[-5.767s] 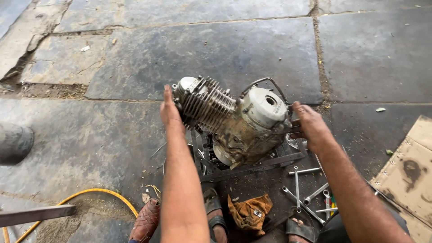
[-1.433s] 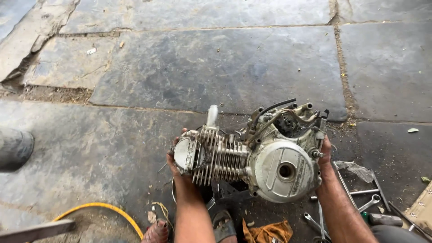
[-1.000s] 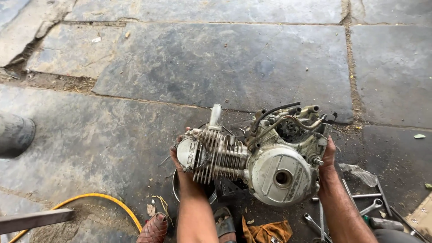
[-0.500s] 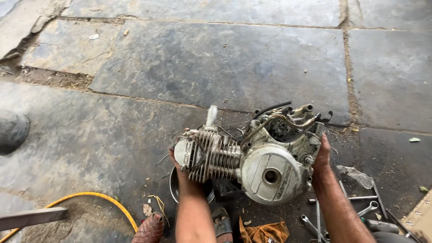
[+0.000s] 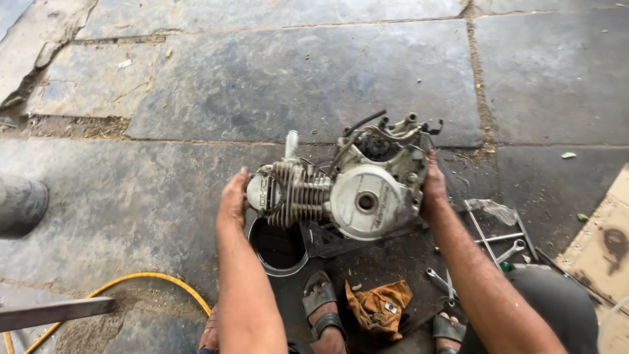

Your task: The person sits on the floor of a motorcycle repair workshop and repositions a small engine on a metal stand. They wipe the engine casing and cylinder fins with an orange cloth, then use a socket wrench on the engine, handle a metal rod, and wipe small parts with the cloth.

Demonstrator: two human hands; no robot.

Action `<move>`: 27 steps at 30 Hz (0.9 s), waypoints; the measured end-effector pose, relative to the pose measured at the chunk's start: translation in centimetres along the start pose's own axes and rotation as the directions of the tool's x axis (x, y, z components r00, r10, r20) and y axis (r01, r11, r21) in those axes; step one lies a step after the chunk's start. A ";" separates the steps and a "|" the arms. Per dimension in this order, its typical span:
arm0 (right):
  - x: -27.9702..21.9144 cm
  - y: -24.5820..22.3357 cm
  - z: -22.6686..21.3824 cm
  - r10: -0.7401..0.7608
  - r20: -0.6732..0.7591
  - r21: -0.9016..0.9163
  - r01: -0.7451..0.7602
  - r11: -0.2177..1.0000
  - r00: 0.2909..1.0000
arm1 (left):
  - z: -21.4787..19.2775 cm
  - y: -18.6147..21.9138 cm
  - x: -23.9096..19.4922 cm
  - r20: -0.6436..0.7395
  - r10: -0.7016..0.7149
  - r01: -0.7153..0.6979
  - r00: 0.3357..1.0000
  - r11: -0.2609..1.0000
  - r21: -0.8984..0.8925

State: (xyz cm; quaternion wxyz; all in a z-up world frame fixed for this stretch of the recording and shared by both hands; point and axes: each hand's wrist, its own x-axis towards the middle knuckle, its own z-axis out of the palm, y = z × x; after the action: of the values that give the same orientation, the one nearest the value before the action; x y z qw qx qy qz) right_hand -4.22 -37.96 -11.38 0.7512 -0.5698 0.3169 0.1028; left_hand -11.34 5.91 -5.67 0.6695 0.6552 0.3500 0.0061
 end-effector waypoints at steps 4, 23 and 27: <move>-0.3 1.4 -1.6 -0.159 0.018 -0.151 0.160 0.975 0.987 | 0.6 3.9 -1.0 -0.099 0.004 0.019 0.995 0.974 0.226; -8.5 -2.5 -9.9 -0.105 0.306 0.422 -0.035 0.906 0.946 | 6.9 10.1 -10.0 -0.038 0.395 -0.326 0.918 0.805 0.495; -10.0 7.4 -10.9 -0.069 0.136 0.018 0.067 0.998 0.988 | 8.6 14.0 -19.3 0.114 0.593 -0.571 0.797 0.680 0.460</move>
State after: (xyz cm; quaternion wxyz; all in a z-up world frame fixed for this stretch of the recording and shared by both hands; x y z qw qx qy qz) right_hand -19.73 -43.55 -12.93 0.7779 -0.5671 0.2458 0.1136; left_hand -15.48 -8.56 14.68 0.4443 0.8742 0.1287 0.1474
